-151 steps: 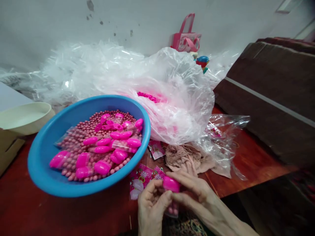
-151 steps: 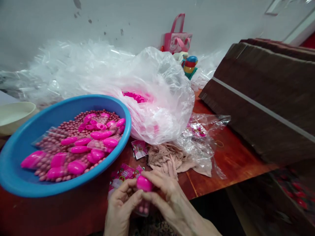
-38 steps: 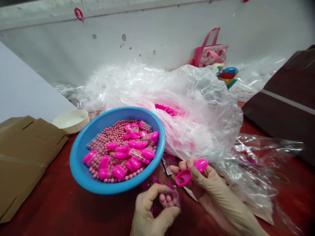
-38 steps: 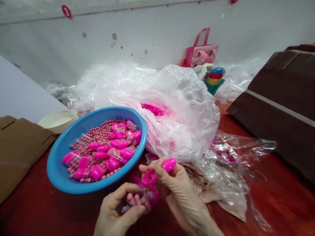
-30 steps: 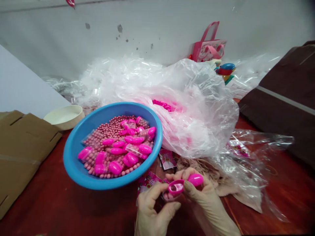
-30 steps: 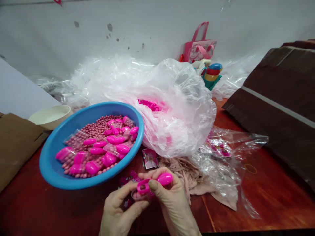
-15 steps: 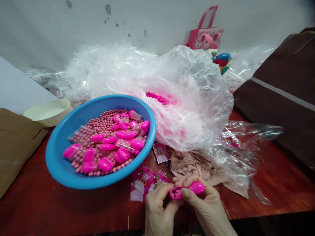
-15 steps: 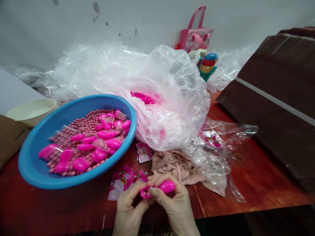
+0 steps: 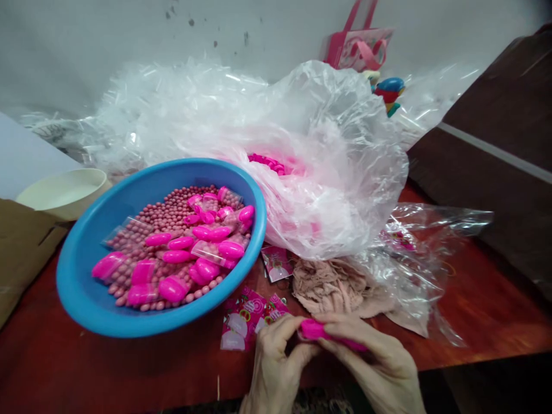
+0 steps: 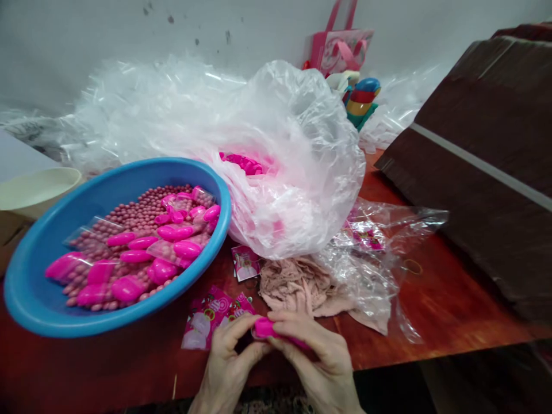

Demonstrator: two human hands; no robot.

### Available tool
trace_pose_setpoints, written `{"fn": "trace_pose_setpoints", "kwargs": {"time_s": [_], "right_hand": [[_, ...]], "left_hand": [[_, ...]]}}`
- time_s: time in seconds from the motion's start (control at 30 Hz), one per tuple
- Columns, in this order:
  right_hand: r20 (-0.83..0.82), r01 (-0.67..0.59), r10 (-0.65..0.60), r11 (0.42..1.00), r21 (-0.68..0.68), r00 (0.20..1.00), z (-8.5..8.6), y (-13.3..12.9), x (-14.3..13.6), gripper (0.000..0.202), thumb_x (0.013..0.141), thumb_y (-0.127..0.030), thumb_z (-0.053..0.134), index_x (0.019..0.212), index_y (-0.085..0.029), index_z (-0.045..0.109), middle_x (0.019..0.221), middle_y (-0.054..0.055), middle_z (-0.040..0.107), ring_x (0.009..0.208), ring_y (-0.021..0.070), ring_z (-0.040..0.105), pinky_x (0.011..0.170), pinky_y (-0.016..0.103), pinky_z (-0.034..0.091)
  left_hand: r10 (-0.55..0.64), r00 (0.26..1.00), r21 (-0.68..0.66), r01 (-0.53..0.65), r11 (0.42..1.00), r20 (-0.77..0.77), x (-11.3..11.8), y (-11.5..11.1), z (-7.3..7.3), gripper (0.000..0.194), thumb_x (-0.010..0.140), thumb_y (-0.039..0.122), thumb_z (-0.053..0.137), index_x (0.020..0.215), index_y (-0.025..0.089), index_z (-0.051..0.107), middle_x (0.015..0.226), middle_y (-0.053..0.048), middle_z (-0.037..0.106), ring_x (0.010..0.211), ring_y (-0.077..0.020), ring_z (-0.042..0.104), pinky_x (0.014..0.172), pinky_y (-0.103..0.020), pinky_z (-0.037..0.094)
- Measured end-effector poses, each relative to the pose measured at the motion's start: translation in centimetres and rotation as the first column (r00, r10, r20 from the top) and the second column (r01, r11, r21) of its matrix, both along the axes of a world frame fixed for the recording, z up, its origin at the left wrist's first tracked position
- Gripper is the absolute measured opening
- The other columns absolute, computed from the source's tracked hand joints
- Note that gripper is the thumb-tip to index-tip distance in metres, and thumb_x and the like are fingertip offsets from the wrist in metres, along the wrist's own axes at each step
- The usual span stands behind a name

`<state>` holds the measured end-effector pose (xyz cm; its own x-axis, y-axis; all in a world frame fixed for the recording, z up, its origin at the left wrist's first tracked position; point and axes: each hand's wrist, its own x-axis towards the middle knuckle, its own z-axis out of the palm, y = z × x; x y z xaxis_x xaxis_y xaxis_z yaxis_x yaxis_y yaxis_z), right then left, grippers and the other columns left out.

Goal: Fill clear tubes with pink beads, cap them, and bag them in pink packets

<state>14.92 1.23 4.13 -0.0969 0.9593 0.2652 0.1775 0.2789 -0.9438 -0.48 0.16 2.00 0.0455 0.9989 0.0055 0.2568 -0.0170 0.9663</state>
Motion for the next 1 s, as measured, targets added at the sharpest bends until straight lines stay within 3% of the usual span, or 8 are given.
{"fn": "trace_pose_setpoints", "kwargs": {"time_s": [0.2, 0.37, 0.43, 0.57, 0.67, 0.77, 0.9, 1.0], "right_hand": [[0.054, -0.163, 0.162, 0.986, 0.017, 0.985, 0.3, 0.1, 0.8, 0.037, 0.073, -0.003, 0.068, 0.097, -0.031, 0.071, 0.098, -0.001, 0.074, 0.088, 0.0151, 0.071, 0.081, 0.021, 0.056], [0.165, -0.265, 0.240, 0.954, 0.144, 0.957, 1.0, 0.3, 1.6, 0.040, 0.076, -0.002, 0.065, 0.104, -0.030, 0.069, 0.099, 0.000, 0.074, 0.089, 0.0159, 0.071, 0.083, 0.022, 0.056], [0.261, -0.294, 0.239, 0.936, 0.194, 0.935, 0.7, 0.1, 2.1, 0.036, 0.078, -0.004, 0.064, 0.105, -0.027, 0.069, 0.100, 0.002, 0.074, 0.092, 0.0168, 0.070, 0.086, 0.024, 0.056], [0.472, -0.361, 0.202, 0.891, 0.276, 0.858, -0.2, -0.4, 3.3, 0.029, 0.081, -0.007, 0.062, 0.106, -0.020, 0.068, 0.103, 0.004, 0.073, 0.103, 0.0160, 0.065, 0.096, 0.027, 0.050], [0.562, -0.418, 0.197, 0.859, 0.296, 0.803, -0.3, -0.3, 3.7, 0.029, 0.083, -0.009, 0.061, 0.109, -0.019, 0.064, 0.105, 0.005, 0.072, 0.110, 0.0148, 0.060, 0.098, 0.026, 0.048], [0.537, -0.410, 0.225, 0.877, 0.253, 0.813, 0.3, 0.0, 3.2, 0.025, 0.084, -0.011, 0.060, 0.107, -0.020, 0.064, 0.101, 0.005, 0.072, 0.103, 0.0144, 0.062, 0.093, 0.024, 0.050], [0.422, -0.348, 0.299, 0.937, 0.041, 0.856, 1.3, 0.5, 1.8, 0.010, 0.082, -0.011, 0.063, 0.085, -0.021, 0.062, 0.082, 0.001, 0.067, 0.075, 0.0096, 0.066, 0.071, 0.014, 0.054], [0.438, -0.270, 0.213, 0.960, 0.071, 0.873, 1.4, 0.4, 1.3, 0.015, 0.085, -0.013, 0.059, 0.098, -0.020, 0.060, 0.087, 0.003, 0.065, 0.080, 0.0104, 0.066, 0.074, 0.014, 0.054]], "left_hand": [[-0.057, 0.998, 0.069, 0.054, 0.996, 0.034, -0.2, 0.3, -0.1, 0.027, 0.066, -0.001, 0.072, 0.084, 0.019, 0.073, 0.072, 0.002, 0.071, 0.066, -0.0149, 0.063, 0.060, -0.020, 0.046], [-0.127, 0.991, 0.170, 0.120, 0.978, 0.032, -0.1, 0.4, -0.8, 0.005, 0.076, 0.015, 0.069, 0.079, 0.014, 0.072, 0.070, -0.004, 0.071, 0.063, -0.0169, 0.062, 0.060, -0.025, 0.045], [-0.148, 0.989, 0.199, 0.141, 0.970, 0.021, -0.1, 0.5, -1.0, 0.010, 0.080, 0.021, 0.065, 0.078, 0.014, 0.072, 0.069, -0.005, 0.072, 0.062, -0.0172, 0.061, 0.060, -0.027, 0.044], [-0.185, 0.982, 0.250, 0.190, 0.950, -0.040, -0.2, 0.7, -0.8, 0.017, 0.082, 0.025, 0.064, 0.073, 0.013, 0.070, 0.063, -0.005, 0.069, 0.059, -0.0163, 0.056, 0.082, -0.038, 0.042], [-0.203, 0.975, 0.231, 0.218, 0.948, -0.088, -0.3, 0.8, -0.6, 0.024, 0.083, 0.029, 0.060, 0.071, 0.011, 0.069, 0.059, -0.006, 0.066, 0.062, -0.0180, 0.051, 0.076, -0.038, 0.043], [-0.211, 0.975, 0.199, 0.222, 0.955, -0.075, -0.4, 1.0, -0.6, 0.028, 0.085, 0.032, 0.057, 0.071, 0.011, 0.069, 0.061, -0.007, 0.066, 0.069, -0.0202, 0.051, 0.067, -0.033, 0.042], [-0.253, 0.967, 0.184, 0.256, 0.949, -0.042, -0.4, 1.1, -0.6, 0.032, 0.088, 0.034, 0.053, 0.069, 0.012, 0.068, 0.062, -0.004, 0.067, 0.059, -0.0151, 0.049, 0.071, -0.033, 0.041], [-0.250, 0.967, 0.159, 0.253, 0.954, -0.037, -0.4, 1.1, -0.6, 0.032, 0.089, 0.033, 0.052, 0.068, 0.013, 0.068, 0.063, -0.004, 0.067, 0.063, -0.0160, 0.049, 0.066, -0.031, 0.039]]}}
